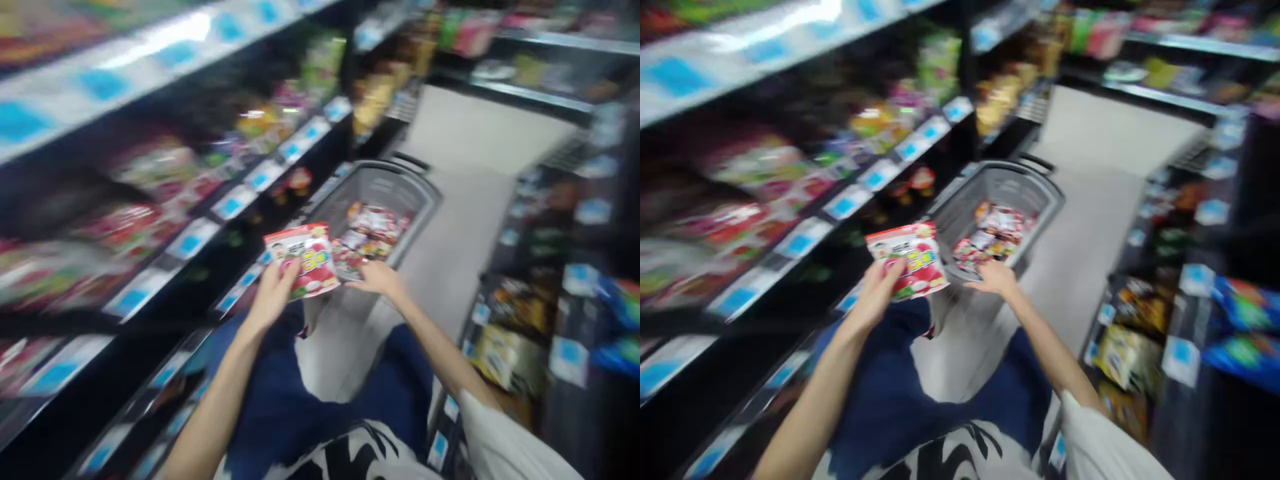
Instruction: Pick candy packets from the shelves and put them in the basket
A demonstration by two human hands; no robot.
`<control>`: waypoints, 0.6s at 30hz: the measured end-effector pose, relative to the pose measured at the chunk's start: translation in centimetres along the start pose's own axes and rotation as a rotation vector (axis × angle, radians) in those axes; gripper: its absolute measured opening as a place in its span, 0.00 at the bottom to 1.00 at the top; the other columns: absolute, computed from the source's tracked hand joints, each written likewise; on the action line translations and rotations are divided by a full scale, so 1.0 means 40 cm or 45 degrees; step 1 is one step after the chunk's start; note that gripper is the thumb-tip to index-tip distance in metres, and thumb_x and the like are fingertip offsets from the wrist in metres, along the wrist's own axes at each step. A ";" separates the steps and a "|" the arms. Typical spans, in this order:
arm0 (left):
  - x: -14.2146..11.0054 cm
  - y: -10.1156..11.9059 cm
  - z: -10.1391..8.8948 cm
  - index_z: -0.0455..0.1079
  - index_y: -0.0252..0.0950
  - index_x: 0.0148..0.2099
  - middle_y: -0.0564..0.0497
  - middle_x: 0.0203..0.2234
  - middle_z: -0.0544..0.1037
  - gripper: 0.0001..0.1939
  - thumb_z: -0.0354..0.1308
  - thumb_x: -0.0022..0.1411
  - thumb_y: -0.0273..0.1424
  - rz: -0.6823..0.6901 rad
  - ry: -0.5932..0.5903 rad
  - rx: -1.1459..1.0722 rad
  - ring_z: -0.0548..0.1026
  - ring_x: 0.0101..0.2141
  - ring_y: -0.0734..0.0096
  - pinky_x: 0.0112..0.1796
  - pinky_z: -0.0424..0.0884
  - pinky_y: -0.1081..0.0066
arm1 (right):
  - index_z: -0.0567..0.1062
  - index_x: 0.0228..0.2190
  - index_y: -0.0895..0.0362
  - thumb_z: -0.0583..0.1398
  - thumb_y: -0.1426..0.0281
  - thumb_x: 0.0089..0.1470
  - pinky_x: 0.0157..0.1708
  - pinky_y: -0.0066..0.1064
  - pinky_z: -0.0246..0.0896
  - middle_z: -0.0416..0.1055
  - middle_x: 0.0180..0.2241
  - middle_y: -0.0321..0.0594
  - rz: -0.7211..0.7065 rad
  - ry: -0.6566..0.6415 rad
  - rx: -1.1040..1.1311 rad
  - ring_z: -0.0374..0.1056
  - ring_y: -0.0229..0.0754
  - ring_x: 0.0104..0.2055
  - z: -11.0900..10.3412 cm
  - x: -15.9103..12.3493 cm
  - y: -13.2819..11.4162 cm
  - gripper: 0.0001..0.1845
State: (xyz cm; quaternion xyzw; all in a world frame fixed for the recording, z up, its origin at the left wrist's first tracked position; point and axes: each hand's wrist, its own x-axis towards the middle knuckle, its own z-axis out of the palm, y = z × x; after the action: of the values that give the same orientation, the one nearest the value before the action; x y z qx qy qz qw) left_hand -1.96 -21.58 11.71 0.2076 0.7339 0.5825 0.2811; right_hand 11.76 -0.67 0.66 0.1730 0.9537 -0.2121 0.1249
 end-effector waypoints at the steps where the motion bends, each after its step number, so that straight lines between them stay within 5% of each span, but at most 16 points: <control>1: 0.007 0.015 0.014 0.72 0.32 0.53 0.44 0.49 0.81 0.33 0.63 0.59 0.54 0.007 -0.110 0.200 0.78 0.46 0.56 0.50 0.74 0.63 | 0.77 0.32 0.64 0.68 0.50 0.54 0.49 0.34 0.65 0.78 0.42 0.61 0.058 0.036 0.180 0.75 0.57 0.51 -0.003 -0.001 0.003 0.27; 3: 0.032 0.043 0.046 0.71 0.34 0.52 0.47 0.46 0.82 0.32 0.61 0.58 0.56 -0.051 -0.304 0.445 0.78 0.43 0.56 0.47 0.74 0.63 | 0.71 0.22 0.63 0.71 0.61 0.50 0.46 0.22 0.64 0.79 0.35 0.52 0.148 0.154 0.671 0.74 0.48 0.52 -0.004 0.007 0.023 0.21; 4: 0.044 0.053 0.063 0.71 0.35 0.50 0.49 0.44 0.82 0.30 0.61 0.58 0.55 -0.067 -0.350 0.561 0.78 0.42 0.56 0.46 0.74 0.63 | 0.68 0.20 0.64 0.63 0.65 0.56 0.40 0.13 0.60 0.77 0.30 0.42 0.159 0.243 0.917 0.73 0.39 0.51 -0.001 0.013 0.037 0.19; 6: 0.050 0.061 0.089 0.71 0.37 0.43 0.53 0.38 0.82 0.26 0.59 0.56 0.55 -0.053 -0.318 0.754 0.77 0.40 0.55 0.45 0.74 0.62 | 0.63 0.19 0.65 0.48 0.69 0.59 0.28 0.03 0.42 0.63 0.19 0.22 0.210 0.342 1.003 0.71 0.20 0.42 0.012 0.021 0.057 0.20; 8: 0.032 0.058 0.095 0.72 0.38 0.39 0.55 0.34 0.81 0.24 0.59 0.54 0.54 -0.056 -0.223 0.890 0.77 0.40 0.55 0.43 0.73 0.64 | 0.59 0.17 0.66 0.43 0.72 0.55 0.20 0.06 0.20 0.45 0.13 0.14 0.137 0.331 1.005 0.59 0.10 0.22 0.027 0.023 0.061 0.18; 10: 0.001 0.045 0.083 0.73 0.38 0.38 0.55 0.32 0.80 0.24 0.59 0.51 0.54 -0.104 -0.130 0.957 0.76 0.37 0.57 0.38 0.71 0.67 | 0.55 0.15 0.67 0.43 0.75 0.52 0.20 0.13 0.05 0.34 0.11 0.11 -0.008 0.278 1.009 0.34 0.12 0.12 0.037 0.021 0.060 0.16; 12: -0.030 0.028 0.067 0.74 0.38 0.38 0.56 0.29 0.79 0.25 0.61 0.49 0.54 -0.187 -0.028 0.924 0.74 0.32 0.61 0.32 0.67 0.70 | 0.54 0.15 0.68 0.44 0.77 0.50 0.22 0.17 -0.01 0.30 0.11 0.10 -0.127 0.246 1.025 0.18 0.17 0.12 0.043 0.019 0.066 0.14; 15: -0.044 -0.004 0.053 0.74 0.39 0.40 0.57 0.31 0.81 0.22 0.64 0.48 0.49 -0.237 0.090 0.796 0.75 0.32 0.62 0.33 0.69 0.70 | 0.56 0.16 0.69 0.46 0.79 0.50 0.22 0.15 0.00 0.31 0.09 0.09 -0.166 0.294 1.071 0.18 0.17 0.12 0.055 0.012 0.084 0.13; 18: -0.007 -0.035 0.072 0.74 0.41 0.48 0.55 0.46 0.82 0.22 0.63 0.53 0.46 -0.072 0.044 0.867 0.78 0.44 0.55 0.46 0.73 0.63 | 0.61 0.17 0.69 0.52 0.80 0.51 0.18 0.10 0.06 0.36 0.08 0.09 -0.123 0.384 1.126 0.28 0.15 0.10 0.079 0.016 0.100 0.13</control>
State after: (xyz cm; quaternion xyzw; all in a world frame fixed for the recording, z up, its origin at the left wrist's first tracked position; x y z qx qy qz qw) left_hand 0.19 -19.97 9.95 0.2593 0.8963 0.2993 0.1993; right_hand 13.24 1.47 -3.77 0.1938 0.7863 -0.5761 -0.1107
